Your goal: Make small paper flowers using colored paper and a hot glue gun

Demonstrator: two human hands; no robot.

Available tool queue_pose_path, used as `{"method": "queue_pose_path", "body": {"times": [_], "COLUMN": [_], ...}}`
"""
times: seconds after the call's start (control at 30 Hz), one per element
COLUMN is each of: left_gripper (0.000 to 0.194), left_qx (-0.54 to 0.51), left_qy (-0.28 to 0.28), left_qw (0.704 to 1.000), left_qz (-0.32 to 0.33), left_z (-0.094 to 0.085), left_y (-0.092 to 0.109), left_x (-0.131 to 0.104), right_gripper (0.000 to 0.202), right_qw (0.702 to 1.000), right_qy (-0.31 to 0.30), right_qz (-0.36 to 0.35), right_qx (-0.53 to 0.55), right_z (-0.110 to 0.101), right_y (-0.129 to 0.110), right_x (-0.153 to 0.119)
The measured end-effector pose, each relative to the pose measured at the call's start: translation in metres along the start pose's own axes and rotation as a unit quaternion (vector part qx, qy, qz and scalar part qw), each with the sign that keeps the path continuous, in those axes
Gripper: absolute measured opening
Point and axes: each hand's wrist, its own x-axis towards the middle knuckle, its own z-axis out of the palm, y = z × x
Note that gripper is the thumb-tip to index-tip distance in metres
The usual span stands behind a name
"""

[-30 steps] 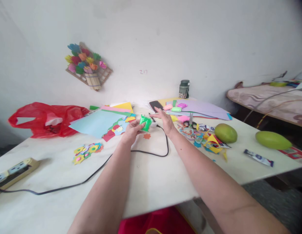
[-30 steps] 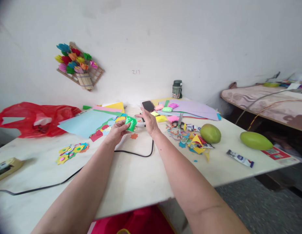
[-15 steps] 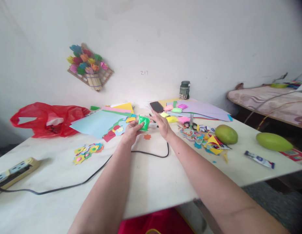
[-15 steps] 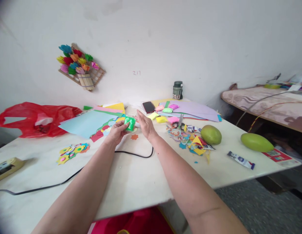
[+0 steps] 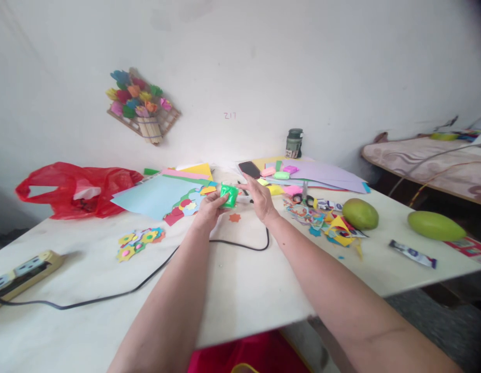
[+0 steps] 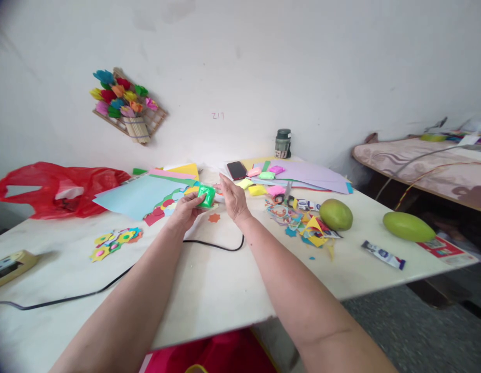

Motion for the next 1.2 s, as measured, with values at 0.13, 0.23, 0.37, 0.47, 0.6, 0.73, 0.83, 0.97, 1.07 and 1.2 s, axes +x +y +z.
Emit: {"method": "queue_pose_path", "body": {"times": [0.13,0.23,0.37,0.47,0.6,0.73,0.83,0.97,1.07,1.2], "left_gripper": [0.033,0.032,0.033,0.034,0.032,0.031,0.030,0.030,0.030,0.032], "left_qx": [-0.005,-0.008,-0.008,-0.008,-0.004,-0.011,-0.014,-0.010,-0.010,-0.001], "left_qy": [0.002,0.010,0.008,0.009,0.010,0.014,0.013,0.012,0.010,0.001], "left_qw": [1.000,1.000,1.000,1.000,1.000,1.000,1.000,1.000,1.000,1.000], "left_qz": [-0.008,-0.008,-0.003,-0.004,-0.003,-0.006,-0.008,-0.009,-0.007,-0.003], "left_z": [0.001,0.002,0.003,0.001,-0.001,-0.001,-0.001,0.000,0.000,-0.001], "left_y": [0.001,0.003,0.003,0.002,0.000,-0.001,-0.001,0.000,0.001,0.000], "left_x": [-0.001,-0.001,-0.001,0.000,0.001,0.002,0.003,0.001,0.001,0.001], "right_gripper": [0.054,0.054,0.053,0.053,0.052,0.052,0.053,0.050,0.051,0.050], "right_qw": [0.989,0.971,0.973,0.985,0.995,0.997,0.995,0.987,0.990,0.996], "right_qy": [-0.048,-0.072,-0.009,0.030,0.037,0.015,-0.004,-0.009,0.040,0.065], "right_qz": [-0.084,-0.140,-0.144,-0.102,-0.050,-0.042,-0.051,-0.087,-0.074,-0.023], "right_qx": [-0.112,-0.180,-0.180,-0.134,-0.076,-0.069,-0.081,-0.134,-0.116,-0.054], "right_z": [-0.002,-0.003,-0.004,-0.004,-0.004,-0.001,0.001,0.000,-0.001,-0.002], "right_y": [0.001,0.000,0.001,0.003,0.004,0.003,0.001,0.002,0.006,0.011], "right_x": [0.001,0.001,0.001,0.001,0.001,0.000,-0.003,-0.003,-0.001,0.002]}}
